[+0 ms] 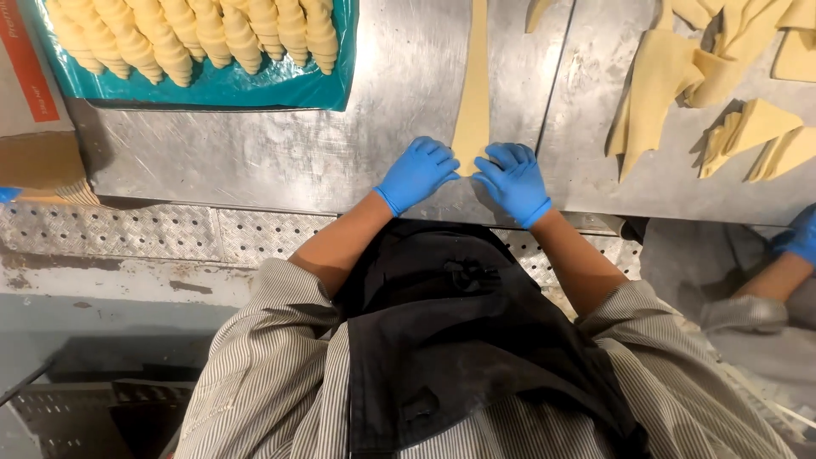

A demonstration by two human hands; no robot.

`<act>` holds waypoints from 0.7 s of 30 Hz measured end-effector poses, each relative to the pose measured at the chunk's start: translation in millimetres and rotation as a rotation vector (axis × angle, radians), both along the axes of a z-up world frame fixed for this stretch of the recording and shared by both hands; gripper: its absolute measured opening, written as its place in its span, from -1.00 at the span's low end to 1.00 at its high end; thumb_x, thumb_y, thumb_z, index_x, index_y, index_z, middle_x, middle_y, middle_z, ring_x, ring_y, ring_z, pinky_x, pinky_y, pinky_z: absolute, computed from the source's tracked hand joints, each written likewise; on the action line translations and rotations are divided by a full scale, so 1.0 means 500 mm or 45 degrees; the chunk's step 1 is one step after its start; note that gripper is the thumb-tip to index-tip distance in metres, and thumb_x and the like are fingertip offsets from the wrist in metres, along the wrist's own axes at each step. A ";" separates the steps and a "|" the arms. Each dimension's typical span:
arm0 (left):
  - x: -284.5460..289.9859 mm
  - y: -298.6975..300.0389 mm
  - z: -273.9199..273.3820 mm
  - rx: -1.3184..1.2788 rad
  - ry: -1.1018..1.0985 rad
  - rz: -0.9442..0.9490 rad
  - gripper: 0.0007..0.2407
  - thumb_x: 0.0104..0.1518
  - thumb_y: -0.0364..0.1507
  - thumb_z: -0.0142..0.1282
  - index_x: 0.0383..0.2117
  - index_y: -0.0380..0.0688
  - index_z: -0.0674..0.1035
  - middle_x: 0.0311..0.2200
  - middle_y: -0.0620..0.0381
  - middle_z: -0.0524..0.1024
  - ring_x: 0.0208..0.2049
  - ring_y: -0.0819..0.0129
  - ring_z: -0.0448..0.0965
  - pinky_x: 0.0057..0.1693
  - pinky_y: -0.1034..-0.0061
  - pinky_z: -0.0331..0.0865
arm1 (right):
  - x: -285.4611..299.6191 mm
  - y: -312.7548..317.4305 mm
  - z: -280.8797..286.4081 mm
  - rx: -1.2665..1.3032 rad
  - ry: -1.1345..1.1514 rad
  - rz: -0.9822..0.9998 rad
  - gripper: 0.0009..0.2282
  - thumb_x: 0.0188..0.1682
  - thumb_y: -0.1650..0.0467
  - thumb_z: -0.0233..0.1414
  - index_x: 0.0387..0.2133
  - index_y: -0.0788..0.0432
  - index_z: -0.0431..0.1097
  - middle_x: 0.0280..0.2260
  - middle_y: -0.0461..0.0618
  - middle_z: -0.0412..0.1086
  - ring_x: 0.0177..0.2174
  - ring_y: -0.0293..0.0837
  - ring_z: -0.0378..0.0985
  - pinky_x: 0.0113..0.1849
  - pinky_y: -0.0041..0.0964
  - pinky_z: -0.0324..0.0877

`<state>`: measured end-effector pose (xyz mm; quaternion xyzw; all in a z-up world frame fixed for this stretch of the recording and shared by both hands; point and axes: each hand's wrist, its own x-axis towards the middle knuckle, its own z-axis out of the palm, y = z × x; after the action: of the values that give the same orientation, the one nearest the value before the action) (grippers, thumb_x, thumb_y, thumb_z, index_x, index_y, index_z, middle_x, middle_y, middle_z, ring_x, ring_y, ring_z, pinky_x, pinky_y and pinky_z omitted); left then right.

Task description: Rolling pieces of dough into croissant shapes and placing them on a tray.

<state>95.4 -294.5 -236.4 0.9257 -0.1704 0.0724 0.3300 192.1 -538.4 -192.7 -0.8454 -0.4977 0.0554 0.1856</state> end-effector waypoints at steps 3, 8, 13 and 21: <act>-0.011 0.001 0.022 0.053 0.141 -0.025 -0.81 0.26 -0.26 0.20 -0.14 -0.04 0.56 -0.14 0.16 0.50 -0.02 0.16 0.46 0.22 0.22 0.31 | -0.018 -0.025 -0.041 -0.023 -0.065 0.038 -0.68 0.01 0.34 0.25 0.03 -0.06 0.44 0.06 -0.05 0.33 0.05 0.04 0.41 0.11 0.04 0.34; -0.094 -0.041 0.043 0.246 0.149 -0.062 -0.48 0.27 -0.21 -0.02 0.33 -0.18 0.29 0.38 0.00 0.20 0.39 0.12 0.17 0.44 0.10 -0.01 | -0.106 -0.033 -0.028 -0.102 0.139 0.128 -0.40 0.03 0.25 0.10 0.29 0.33 0.18 0.31 0.29 0.13 0.28 0.30 0.19 0.30 0.23 0.01; -0.048 -0.039 0.070 0.201 0.319 -0.048 -0.42 0.32 -0.19 -0.08 0.40 -0.26 0.18 0.44 -0.06 0.07 0.46 0.09 0.02 0.49 0.12 -0.11 | -0.084 0.015 -0.015 -0.275 0.125 0.001 -0.34 0.06 0.23 0.04 0.32 0.42 0.03 0.35 0.39 0.00 0.34 0.29 0.00 0.31 0.25 -0.15; -0.042 -0.054 0.025 0.159 0.274 0.007 -0.49 0.34 -0.29 -0.09 0.36 -0.29 0.21 0.42 -0.16 0.07 0.44 0.02 0.07 0.47 0.10 -0.10 | -0.059 0.014 -0.032 -0.253 0.187 0.054 -0.35 0.03 0.23 0.03 0.32 0.39 0.04 0.33 0.41 0.01 0.34 0.31 -0.02 0.31 0.23 -0.18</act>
<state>74.2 -321.3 -223.8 0.9472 -0.1356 -0.0374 0.2880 162.7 -531.3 -208.8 -0.8426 -0.4926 0.1701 0.1358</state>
